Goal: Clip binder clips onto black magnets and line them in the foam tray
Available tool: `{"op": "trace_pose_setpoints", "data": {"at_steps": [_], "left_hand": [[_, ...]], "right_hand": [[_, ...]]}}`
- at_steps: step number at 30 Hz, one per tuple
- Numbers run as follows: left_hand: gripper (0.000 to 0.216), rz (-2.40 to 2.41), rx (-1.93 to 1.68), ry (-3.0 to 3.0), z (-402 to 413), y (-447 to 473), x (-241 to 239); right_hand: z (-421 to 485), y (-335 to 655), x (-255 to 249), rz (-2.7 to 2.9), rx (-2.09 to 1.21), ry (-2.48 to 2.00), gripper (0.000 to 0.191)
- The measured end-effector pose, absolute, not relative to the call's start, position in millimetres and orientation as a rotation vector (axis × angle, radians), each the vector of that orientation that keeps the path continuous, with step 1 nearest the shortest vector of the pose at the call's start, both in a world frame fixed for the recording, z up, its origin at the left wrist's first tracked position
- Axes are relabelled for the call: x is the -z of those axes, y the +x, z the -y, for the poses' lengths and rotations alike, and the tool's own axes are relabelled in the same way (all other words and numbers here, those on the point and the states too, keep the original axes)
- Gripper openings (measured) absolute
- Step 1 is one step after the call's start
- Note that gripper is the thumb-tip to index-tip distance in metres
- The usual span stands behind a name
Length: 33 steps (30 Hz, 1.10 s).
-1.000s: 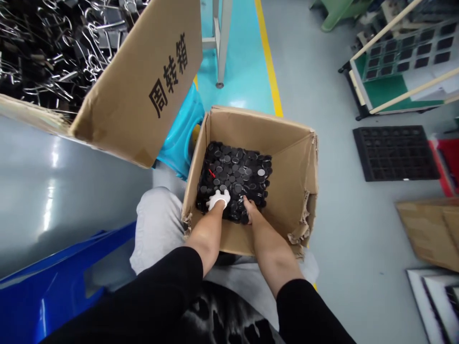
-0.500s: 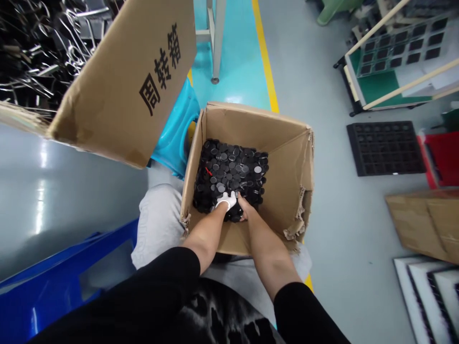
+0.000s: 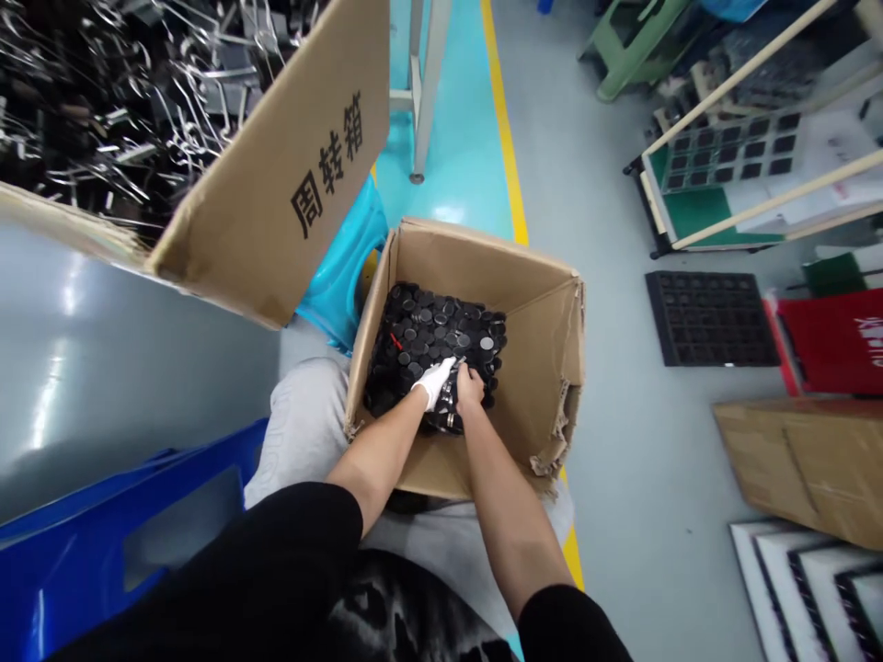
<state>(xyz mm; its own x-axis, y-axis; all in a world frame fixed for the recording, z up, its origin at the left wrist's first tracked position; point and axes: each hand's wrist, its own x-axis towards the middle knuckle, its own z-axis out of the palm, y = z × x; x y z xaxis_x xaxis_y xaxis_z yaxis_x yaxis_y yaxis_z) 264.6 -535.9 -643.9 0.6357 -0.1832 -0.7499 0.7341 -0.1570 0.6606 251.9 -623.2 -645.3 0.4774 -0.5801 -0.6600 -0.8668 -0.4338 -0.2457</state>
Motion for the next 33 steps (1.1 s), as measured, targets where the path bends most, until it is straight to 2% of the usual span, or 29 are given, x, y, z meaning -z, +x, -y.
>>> {"op": "trace_pose_setpoints", "data": {"at_steps": [2, 5, 7, 10, 14, 20, 27, 30, 33], "left_hand": [[0.053, -0.504, 0.794, 1.412, 544, 274, 630], [0.041, -0.505, 0.628, 1.288, 556, 287, 597], [0.033, -0.512, 0.509, 1.245, 561, 291, 567], [0.033, -0.489, 0.359, 1.179, 562, 294, 510], [0.036, -0.437, 0.221, 1.085, 552, 295, 417], [0.041, -0.427, 0.142, 1.026, 537, 295, 257], [0.048, -0.336, -0.097, 1.035, 481, 310, 61], [0.052, -0.378, -0.3, 1.047, 416, 310, 8], [0.056, -0.554, -0.509, 1.061, 325, 288, -12]], "right_hand": [[618, 261, 620, -1.194, -0.549, -2.244, 0.056], [612, 267, 576, -1.119, -0.359, -2.36, 0.055], [610, 268, 543, -1.052, -0.269, -2.415, 0.055], [610, 270, 489, -0.953, -0.116, -2.481, 0.053], [608, 273, 407, -0.765, 0.182, -2.512, 0.049], [599, 275, 259, -0.534, 0.331, -2.489, 0.051], [555, 302, 82, -0.076, 0.765, -2.322, 0.033], [491, 314, 35, 0.144, 0.754, -2.246, 0.034], [399, 306, 11, 0.312, 0.41, -2.291, 0.047]]}}
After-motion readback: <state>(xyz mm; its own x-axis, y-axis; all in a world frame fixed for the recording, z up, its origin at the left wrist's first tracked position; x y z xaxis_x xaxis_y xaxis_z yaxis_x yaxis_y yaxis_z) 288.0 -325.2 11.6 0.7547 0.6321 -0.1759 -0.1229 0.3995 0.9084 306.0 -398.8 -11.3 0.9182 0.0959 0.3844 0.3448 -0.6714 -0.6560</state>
